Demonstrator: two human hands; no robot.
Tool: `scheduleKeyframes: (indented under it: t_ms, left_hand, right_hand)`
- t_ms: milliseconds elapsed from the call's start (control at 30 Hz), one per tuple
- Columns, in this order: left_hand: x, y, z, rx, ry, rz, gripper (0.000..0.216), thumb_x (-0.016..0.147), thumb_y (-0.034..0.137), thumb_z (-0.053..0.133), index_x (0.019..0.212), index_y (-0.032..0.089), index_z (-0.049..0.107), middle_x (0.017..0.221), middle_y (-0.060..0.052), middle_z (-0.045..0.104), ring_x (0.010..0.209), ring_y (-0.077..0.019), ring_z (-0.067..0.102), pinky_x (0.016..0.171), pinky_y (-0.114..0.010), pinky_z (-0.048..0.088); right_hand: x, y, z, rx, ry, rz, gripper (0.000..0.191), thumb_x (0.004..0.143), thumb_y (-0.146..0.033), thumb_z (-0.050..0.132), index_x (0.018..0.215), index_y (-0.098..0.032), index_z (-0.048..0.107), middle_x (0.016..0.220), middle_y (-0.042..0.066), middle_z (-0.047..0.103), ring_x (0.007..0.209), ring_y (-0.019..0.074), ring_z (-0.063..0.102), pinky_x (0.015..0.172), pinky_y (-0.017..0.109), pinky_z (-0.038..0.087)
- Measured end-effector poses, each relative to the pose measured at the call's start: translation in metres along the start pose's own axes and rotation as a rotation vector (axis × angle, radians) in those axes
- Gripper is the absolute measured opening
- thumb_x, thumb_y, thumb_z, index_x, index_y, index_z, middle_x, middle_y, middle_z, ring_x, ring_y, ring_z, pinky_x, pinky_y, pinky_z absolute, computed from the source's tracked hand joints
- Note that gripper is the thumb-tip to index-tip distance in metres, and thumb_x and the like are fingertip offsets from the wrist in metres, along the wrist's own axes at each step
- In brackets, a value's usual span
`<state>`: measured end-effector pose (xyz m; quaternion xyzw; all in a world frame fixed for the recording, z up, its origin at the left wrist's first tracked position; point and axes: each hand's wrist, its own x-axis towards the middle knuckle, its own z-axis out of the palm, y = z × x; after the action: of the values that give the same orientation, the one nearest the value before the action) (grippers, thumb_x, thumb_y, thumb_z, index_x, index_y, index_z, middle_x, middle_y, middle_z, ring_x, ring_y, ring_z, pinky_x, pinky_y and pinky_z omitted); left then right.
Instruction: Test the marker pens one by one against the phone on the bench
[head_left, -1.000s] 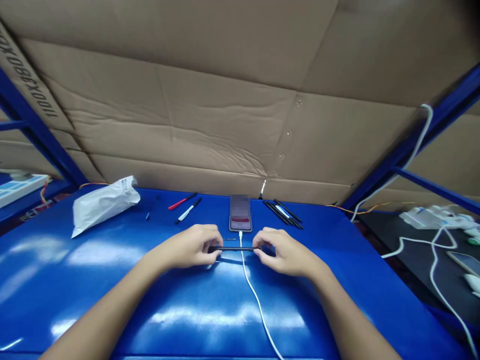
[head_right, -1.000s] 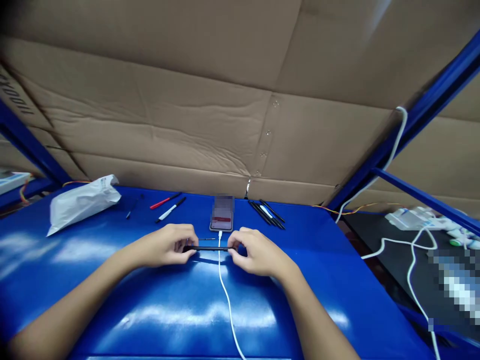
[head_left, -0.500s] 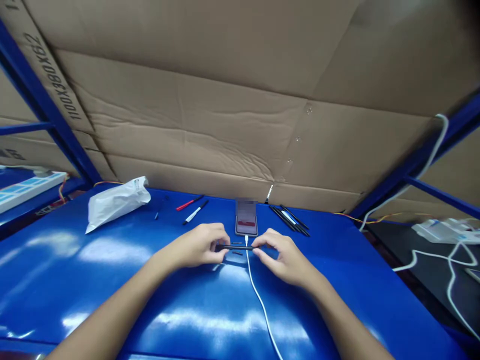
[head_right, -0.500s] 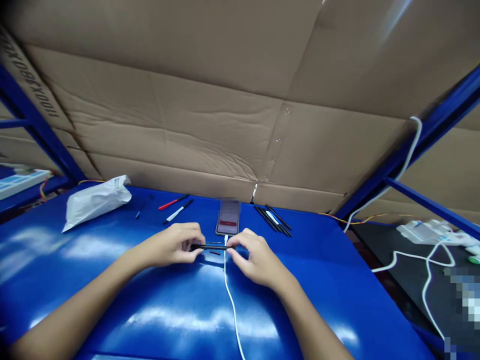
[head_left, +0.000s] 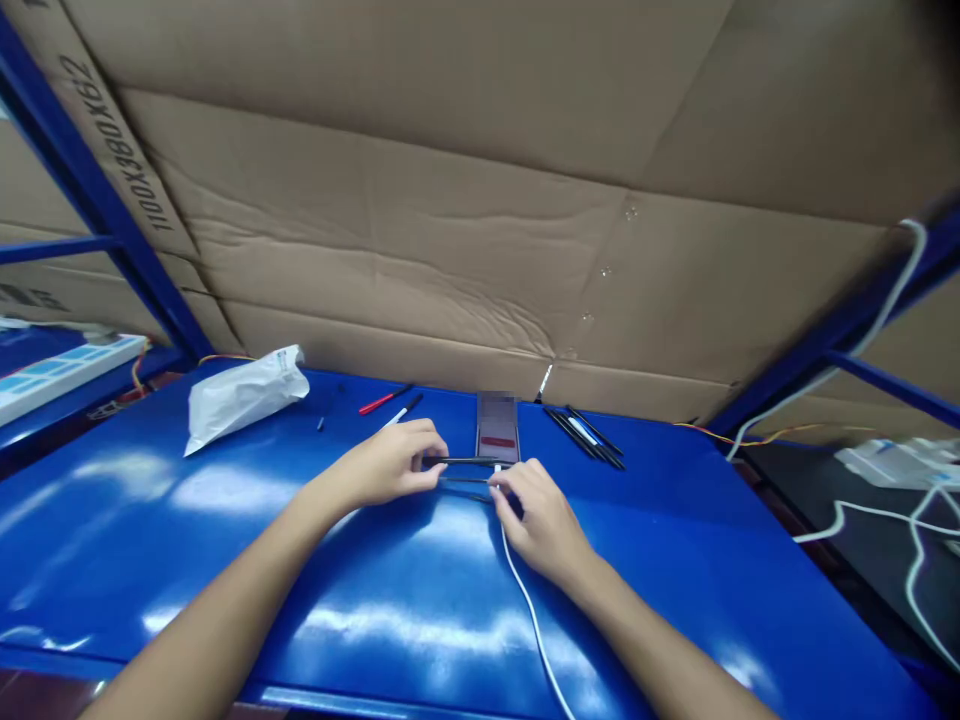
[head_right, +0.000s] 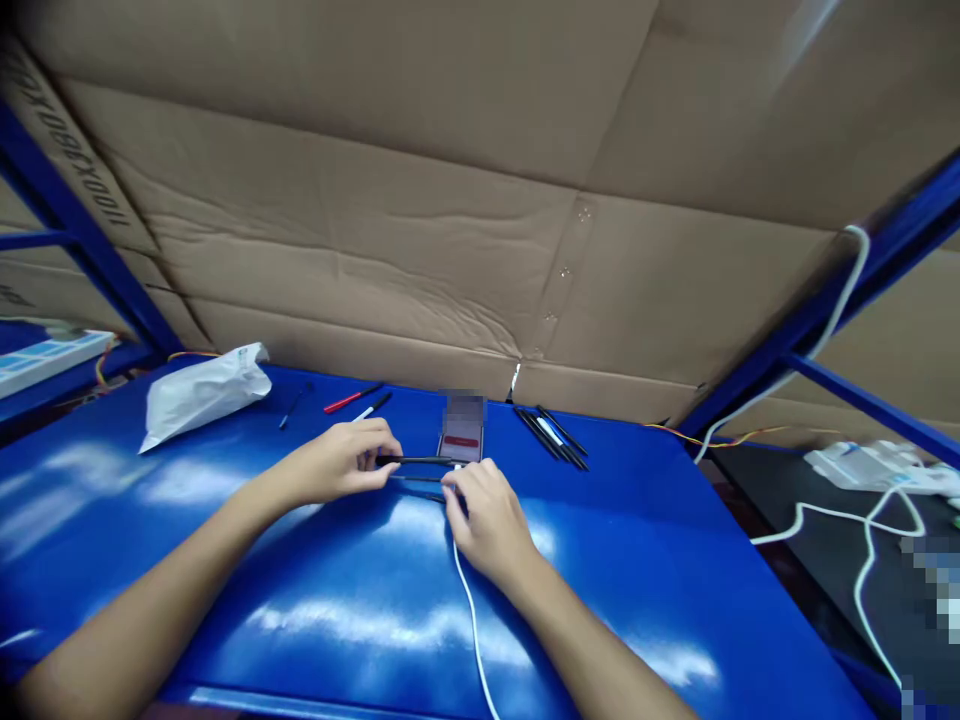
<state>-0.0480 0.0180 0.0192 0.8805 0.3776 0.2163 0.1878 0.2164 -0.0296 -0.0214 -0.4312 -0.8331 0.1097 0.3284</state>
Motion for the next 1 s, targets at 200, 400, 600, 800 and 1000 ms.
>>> scheduleKeyframes:
  t_ms: [200, 400, 600, 800, 1000]
  left_hand:
    - [0.001, 0.000, 0.007, 0.030, -0.027, 0.023, 0.015, 0.094, 0.026, 0.059, 0.100, 0.018, 0.070, 0.094, -0.003, 0.062, 0.069, -0.0125, 0.062, 0.066, -0.023, 0.048]
    - [0.002, 0.000, 0.006, 0.037, -0.024, 0.009, 0.016, 0.094, 0.027, 0.058, 0.099, 0.018, 0.071, 0.095, -0.004, 0.063, 0.071, -0.0136, 0.063, 0.068, -0.024, 0.048]
    - [0.001, -0.002, 0.004, 0.033, -0.058, 0.011, 0.020, 0.095, 0.031, 0.058, 0.099, 0.017, 0.072, 0.093, -0.004, 0.063, 0.070, -0.0141, 0.062, 0.067, -0.025, 0.048]
    - [0.001, 0.001, 0.003, 0.017, -0.065, 0.024, 0.019, 0.096, 0.031, 0.059, 0.100, 0.018, 0.073, 0.093, -0.005, 0.063, 0.074, -0.0154, 0.062, 0.069, -0.025, 0.048]
    - [0.001, 0.008, 0.004, -0.077, -0.029, 0.034, 0.017, 0.095, 0.031, 0.062, 0.100, 0.019, 0.073, 0.093, -0.004, 0.065, 0.076, -0.0148, 0.063, 0.070, -0.024, 0.050]
  right_hand:
    - [0.001, -0.007, 0.011, -0.320, -0.191, -0.206, 0.033, 0.098, -0.007, 0.052, 0.124, -0.019, 0.067, 0.106, 0.012, 0.069, 0.093, 0.0265, 0.055, 0.080, 0.037, 0.046]
    - [0.001, -0.008, 0.016, -0.379, -0.262, -0.215, 0.034, 0.095, -0.003, 0.051, 0.115, -0.021, 0.071, 0.097, 0.008, 0.066, 0.087, 0.0235, 0.056, 0.078, 0.033, 0.048]
    - [-0.001, -0.003, 0.005, -0.119, -0.103, -0.238, 0.030, 0.096, -0.006, 0.049, 0.112, -0.020, 0.070, 0.100, 0.010, 0.070, 0.092, 0.0236, 0.059, 0.082, 0.035, 0.052]
    - [0.006, 0.011, -0.009, 0.354, 0.259, 0.284, 0.018, 0.093, -0.039, 0.069, 0.094, -0.020, 0.070, 0.079, 0.003, 0.070, 0.065, 0.0167, 0.059, 0.062, 0.030, 0.050]
    - [0.012, 0.013, -0.008, 0.745, 0.329, 0.443, 0.035, 0.077, -0.049, 0.084, 0.088, -0.020, 0.069, 0.083, 0.005, 0.074, 0.076, 0.0203, 0.069, 0.072, 0.033, 0.057]
